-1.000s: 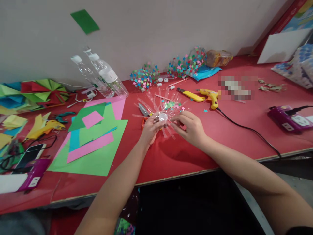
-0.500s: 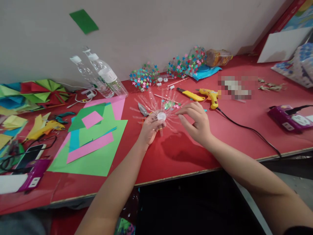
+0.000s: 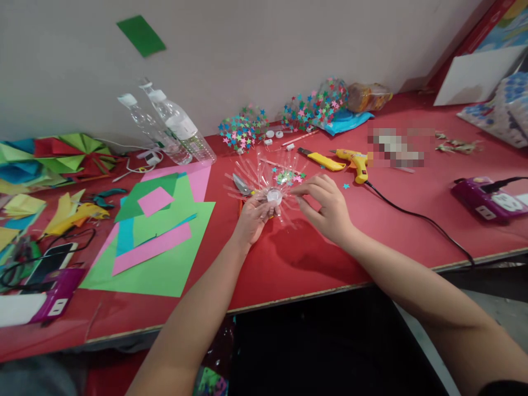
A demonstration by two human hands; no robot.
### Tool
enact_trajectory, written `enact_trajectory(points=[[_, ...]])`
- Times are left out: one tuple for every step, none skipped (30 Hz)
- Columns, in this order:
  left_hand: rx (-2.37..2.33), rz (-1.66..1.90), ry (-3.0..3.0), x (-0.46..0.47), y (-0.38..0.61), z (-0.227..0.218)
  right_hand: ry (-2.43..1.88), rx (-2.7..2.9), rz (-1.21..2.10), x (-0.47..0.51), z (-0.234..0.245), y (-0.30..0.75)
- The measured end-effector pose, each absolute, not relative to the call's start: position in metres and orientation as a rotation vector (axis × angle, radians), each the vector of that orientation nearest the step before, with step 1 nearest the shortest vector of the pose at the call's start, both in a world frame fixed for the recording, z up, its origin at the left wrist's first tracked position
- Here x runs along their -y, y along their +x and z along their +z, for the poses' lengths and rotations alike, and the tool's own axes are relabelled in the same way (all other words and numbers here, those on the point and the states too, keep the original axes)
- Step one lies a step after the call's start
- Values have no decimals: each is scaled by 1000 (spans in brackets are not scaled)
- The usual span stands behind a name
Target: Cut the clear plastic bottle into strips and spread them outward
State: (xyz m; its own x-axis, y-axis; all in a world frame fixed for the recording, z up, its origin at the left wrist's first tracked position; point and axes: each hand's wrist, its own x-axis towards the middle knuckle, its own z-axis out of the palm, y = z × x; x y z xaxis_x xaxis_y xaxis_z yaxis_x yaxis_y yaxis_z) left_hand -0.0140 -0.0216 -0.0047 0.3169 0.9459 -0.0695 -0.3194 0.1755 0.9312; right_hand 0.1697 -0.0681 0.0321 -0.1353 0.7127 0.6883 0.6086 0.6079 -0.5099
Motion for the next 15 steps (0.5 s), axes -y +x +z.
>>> enact_trajectory(points=[[-796, 1043, 994, 22, -14, -5, -1066, 1823, 127, 68, 32, 170], [-793, 1041, 999, 22, -14, -5, -1062, 1817, 123, 69, 32, 169], [-790, 1036, 1006, 21, -14, -5, -1055, 1812, 118, 69, 33, 169], [-786, 1033, 1014, 21, -14, -5, -1043, 1807, 110, 70, 33, 169], [-782, 1029, 1026, 21, -14, -5, -1030, 1804, 102, 71, 34, 169], [-780, 1021, 1040, 21, -13, -5, -1018, 1805, 94, 71, 35, 169], [-783, 1015, 1050, 22, -13, -5, -1011, 1810, 87, 72, 35, 169], [-788, 1013, 1054, 22, -12, -4, -1013, 1818, 84, 72, 35, 169], [-794, 1014, 1052, 22, -12, -3, -1026, 1825, 86, 72, 35, 169], [-800, 1016, 1047, 23, -11, -3, -1047, 1829, 89, 72, 34, 168], [-803, 1020, 1041, 23, -10, -2, -1070, 1833, 95, 71, 34, 168], [-803, 1027, 1035, 23, -10, -2, -1092, 1833, 101, 70, 32, 168], [-802, 1033, 1033, 24, -10, -2, -1111, 1831, 108, 69, 31, 168], [-801, 1037, 1034, 24, -10, -2, -1125, 1829, 117, 68, 30, 168], [-804, 1037, 1038, 24, -10, -2, -1130, 1826, 127, 68, 30, 168]])
